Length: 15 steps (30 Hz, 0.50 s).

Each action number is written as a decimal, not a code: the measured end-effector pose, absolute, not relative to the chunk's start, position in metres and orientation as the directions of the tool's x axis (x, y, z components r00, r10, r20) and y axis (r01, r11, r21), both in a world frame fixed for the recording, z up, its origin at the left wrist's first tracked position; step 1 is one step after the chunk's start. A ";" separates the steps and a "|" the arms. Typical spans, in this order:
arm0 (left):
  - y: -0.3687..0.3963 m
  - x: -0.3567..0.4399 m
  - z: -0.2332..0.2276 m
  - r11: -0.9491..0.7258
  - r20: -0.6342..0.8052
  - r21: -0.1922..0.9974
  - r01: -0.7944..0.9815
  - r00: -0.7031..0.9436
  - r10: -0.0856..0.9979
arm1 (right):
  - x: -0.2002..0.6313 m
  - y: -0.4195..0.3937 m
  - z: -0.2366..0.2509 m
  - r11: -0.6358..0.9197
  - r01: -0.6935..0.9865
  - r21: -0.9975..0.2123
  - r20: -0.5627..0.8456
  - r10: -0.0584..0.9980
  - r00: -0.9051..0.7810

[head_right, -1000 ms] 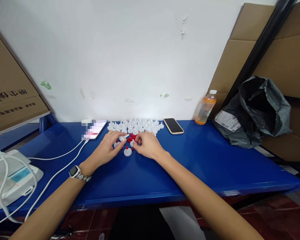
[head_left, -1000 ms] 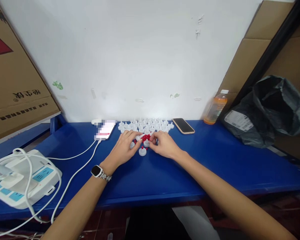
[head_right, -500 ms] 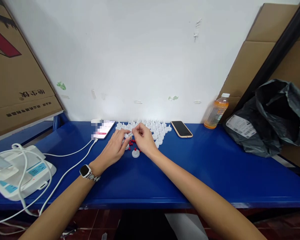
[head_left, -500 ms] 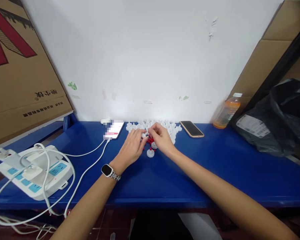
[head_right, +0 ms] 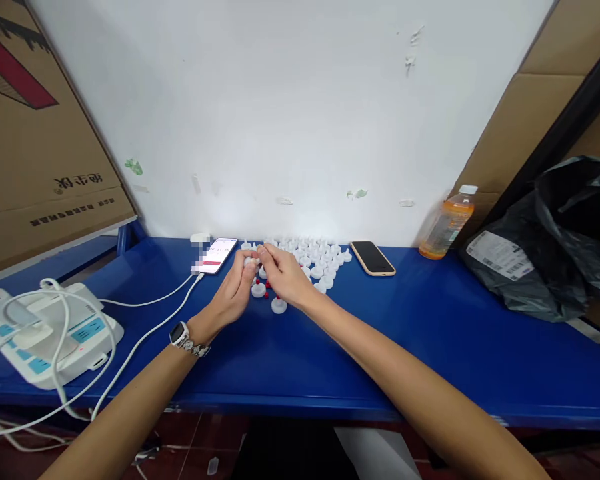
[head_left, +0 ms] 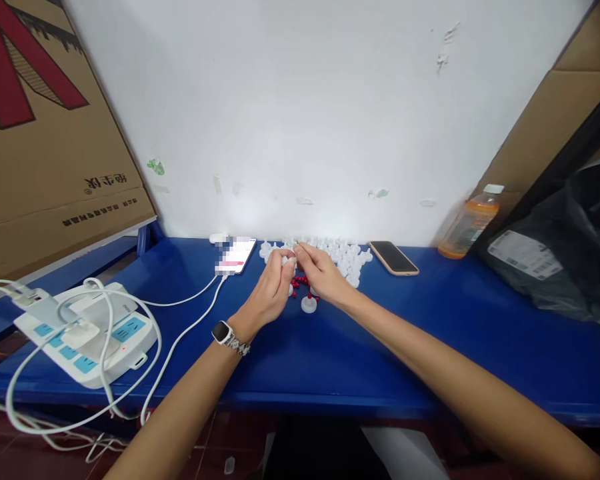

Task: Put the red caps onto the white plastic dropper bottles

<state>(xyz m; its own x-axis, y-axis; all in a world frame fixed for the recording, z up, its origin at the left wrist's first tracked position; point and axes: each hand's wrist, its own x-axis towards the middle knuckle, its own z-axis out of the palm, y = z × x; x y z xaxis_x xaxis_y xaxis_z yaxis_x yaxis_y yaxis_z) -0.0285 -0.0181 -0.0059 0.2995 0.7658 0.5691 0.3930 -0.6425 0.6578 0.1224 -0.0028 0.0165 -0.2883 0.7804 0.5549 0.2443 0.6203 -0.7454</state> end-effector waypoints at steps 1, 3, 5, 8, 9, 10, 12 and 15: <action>-0.016 -0.029 -0.005 -0.631 0.562 0.662 0.404 0.289 0.775 | 0.127 0.001 0.018 0.614 0.278 -0.739 0.542 0.787 -0.295; -0.009 -0.033 -0.005 -0.609 0.558 0.656 0.446 0.257 0.789 | 0.140 0.012 0.020 0.590 0.377 -0.714 0.513 0.808 -0.290; -0.002 -0.038 -0.006 -0.599 0.579 0.619 0.507 0.221 0.785 | 0.154 0.025 0.017 0.556 0.505 -0.661 0.481 0.830 -0.284; 0.005 -0.046 -0.008 -0.586 0.613 0.544 0.601 0.192 0.766 | 0.166 0.043 0.009 0.529 0.664 -0.529 0.418 0.843 -0.339; 0.006 -0.048 -0.009 -0.579 0.614 0.525 0.624 0.193 0.765 | 0.167 0.047 0.006 0.527 0.701 -0.480 0.399 0.843 -0.360; 0.006 -0.049 -0.009 -0.573 0.610 0.512 0.640 0.199 0.767 | 0.167 0.050 0.004 0.522 0.736 -0.432 0.382 0.845 -0.375; 0.005 -0.050 -0.010 -0.567 0.598 0.495 0.659 0.215 0.772 | 0.163 0.052 0.002 0.505 0.794 -0.337 0.352 0.850 -0.391; 0.003 -0.049 -0.010 -0.563 0.591 0.485 0.669 0.224 0.775 | 0.156 0.053 0.002 0.488 0.842 -0.230 0.315 0.856 -0.410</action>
<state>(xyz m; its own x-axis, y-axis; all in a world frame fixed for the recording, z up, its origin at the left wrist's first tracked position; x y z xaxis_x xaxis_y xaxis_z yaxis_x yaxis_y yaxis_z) -0.0485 0.0031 -0.0096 0.2244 0.7750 0.5908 0.6694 -0.5632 0.4846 0.1562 0.0530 0.0022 -0.4099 0.8561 0.3148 0.8421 0.4878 -0.2300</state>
